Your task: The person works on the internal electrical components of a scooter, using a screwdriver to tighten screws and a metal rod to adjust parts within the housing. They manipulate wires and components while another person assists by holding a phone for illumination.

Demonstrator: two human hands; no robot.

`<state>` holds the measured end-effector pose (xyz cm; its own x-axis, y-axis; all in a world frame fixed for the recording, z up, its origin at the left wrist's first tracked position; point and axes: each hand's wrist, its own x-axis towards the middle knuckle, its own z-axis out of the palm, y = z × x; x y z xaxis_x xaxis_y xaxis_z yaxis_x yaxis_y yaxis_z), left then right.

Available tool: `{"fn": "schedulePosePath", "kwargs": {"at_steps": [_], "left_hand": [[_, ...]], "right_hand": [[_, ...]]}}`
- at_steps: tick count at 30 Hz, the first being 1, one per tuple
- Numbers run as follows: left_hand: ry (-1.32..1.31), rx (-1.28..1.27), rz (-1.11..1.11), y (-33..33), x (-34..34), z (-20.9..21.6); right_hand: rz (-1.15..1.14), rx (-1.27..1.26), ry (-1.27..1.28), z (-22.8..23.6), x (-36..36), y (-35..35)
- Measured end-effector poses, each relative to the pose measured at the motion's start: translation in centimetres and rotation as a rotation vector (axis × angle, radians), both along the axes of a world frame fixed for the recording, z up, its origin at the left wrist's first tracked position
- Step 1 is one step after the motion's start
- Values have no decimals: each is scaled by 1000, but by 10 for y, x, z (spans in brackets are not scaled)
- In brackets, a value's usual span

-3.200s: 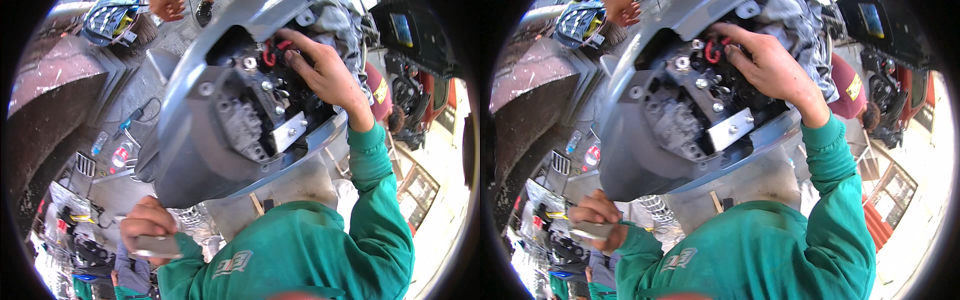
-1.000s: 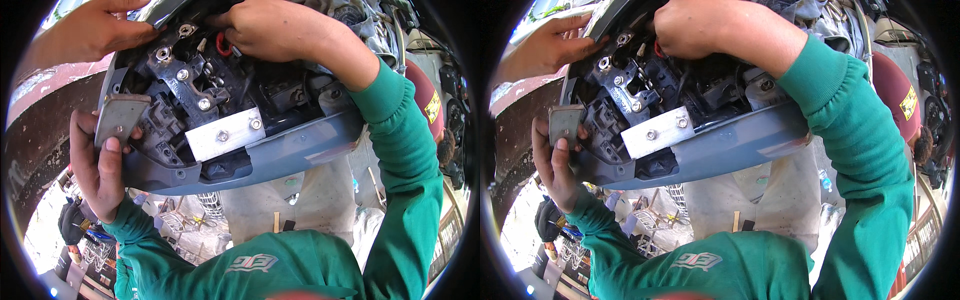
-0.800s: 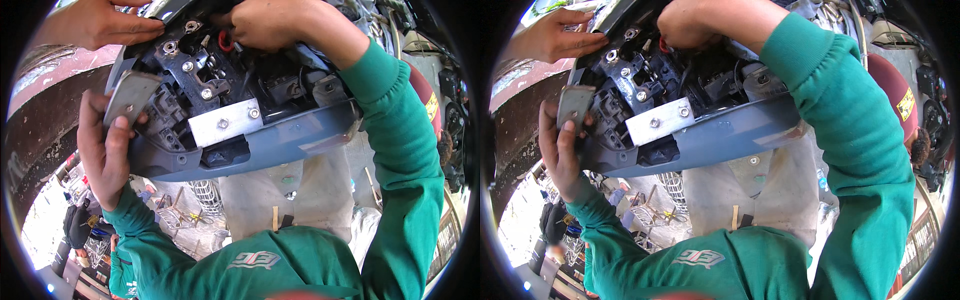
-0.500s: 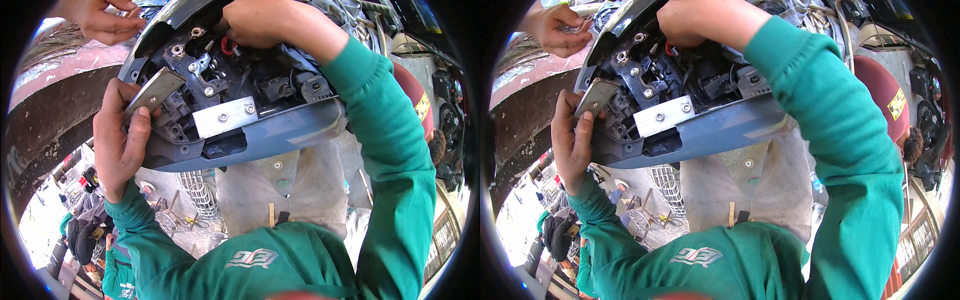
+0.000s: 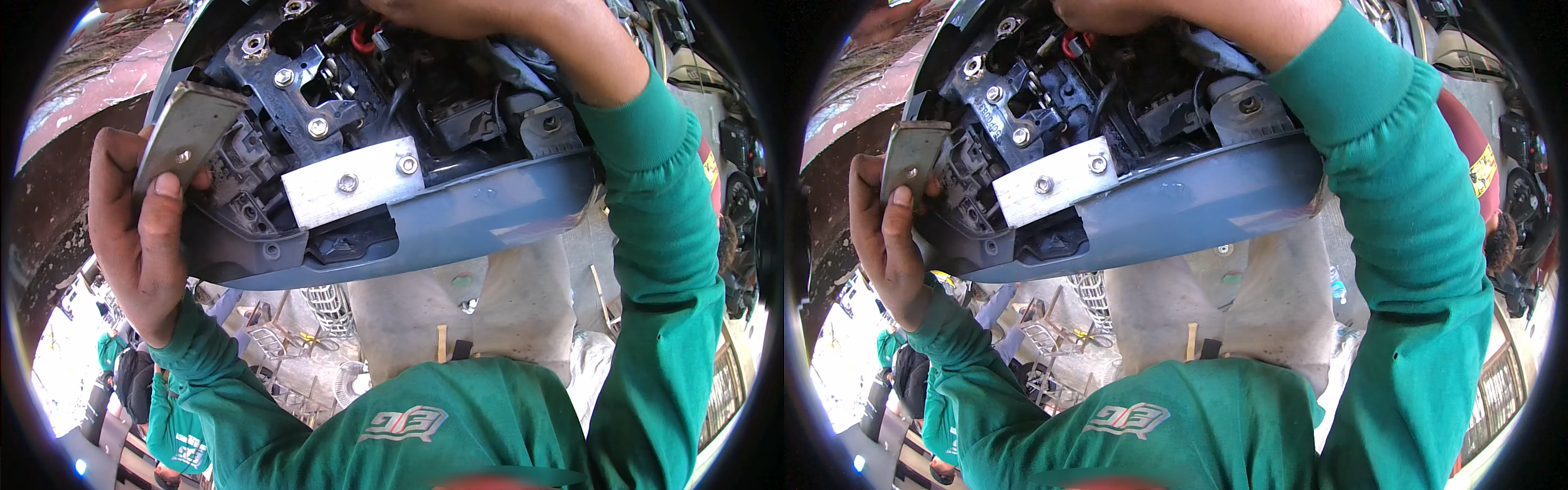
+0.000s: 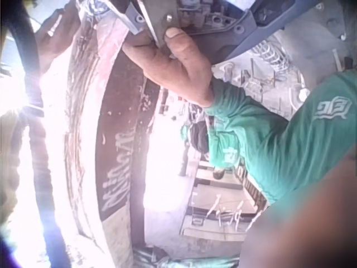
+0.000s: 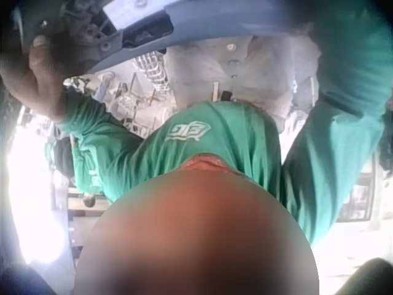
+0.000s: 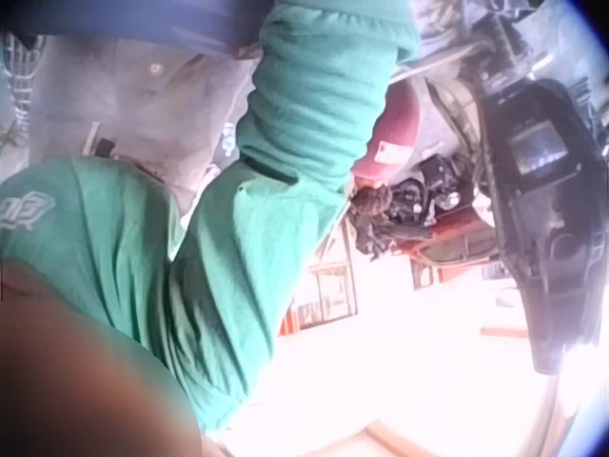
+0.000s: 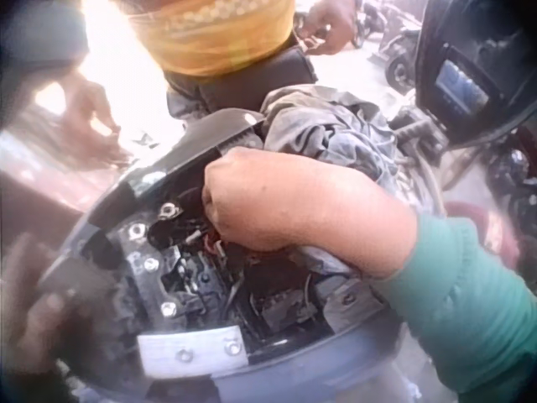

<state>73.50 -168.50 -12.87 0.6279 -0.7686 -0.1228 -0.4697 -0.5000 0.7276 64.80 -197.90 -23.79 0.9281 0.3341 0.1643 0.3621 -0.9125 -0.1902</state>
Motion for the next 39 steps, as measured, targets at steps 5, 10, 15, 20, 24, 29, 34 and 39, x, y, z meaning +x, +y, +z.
{"fn": "schedulePosePath", "kwargs": {"at_steps": [5,10,15,20,24,29,34,39], "left_hand": [[-21,-32,-32,-6,5,-2],[-101,-43,-100,-18,11,-8],[-94,-101,-105,-27,12,-14],[-156,-20,-118,-21,17,-17],[-111,-58,-103,-20,22,-20],[-90,-23,-97,-23,20,-23],[-55,5,-64,-19,16,-23],[-150,14,-95,-20,15,-25]], "right_hand": [[-111,-4,90,-15,9,9],[-335,226,178,-30,17,22],[-135,10,323,-43,28,23],[116,-60,471,-46,40,19],[65,-204,452,-27,33,14],[-266,123,547,-6,22,29],[-310,105,465,-16,17,37],[-60,-21,476,-24,28,30]]}}
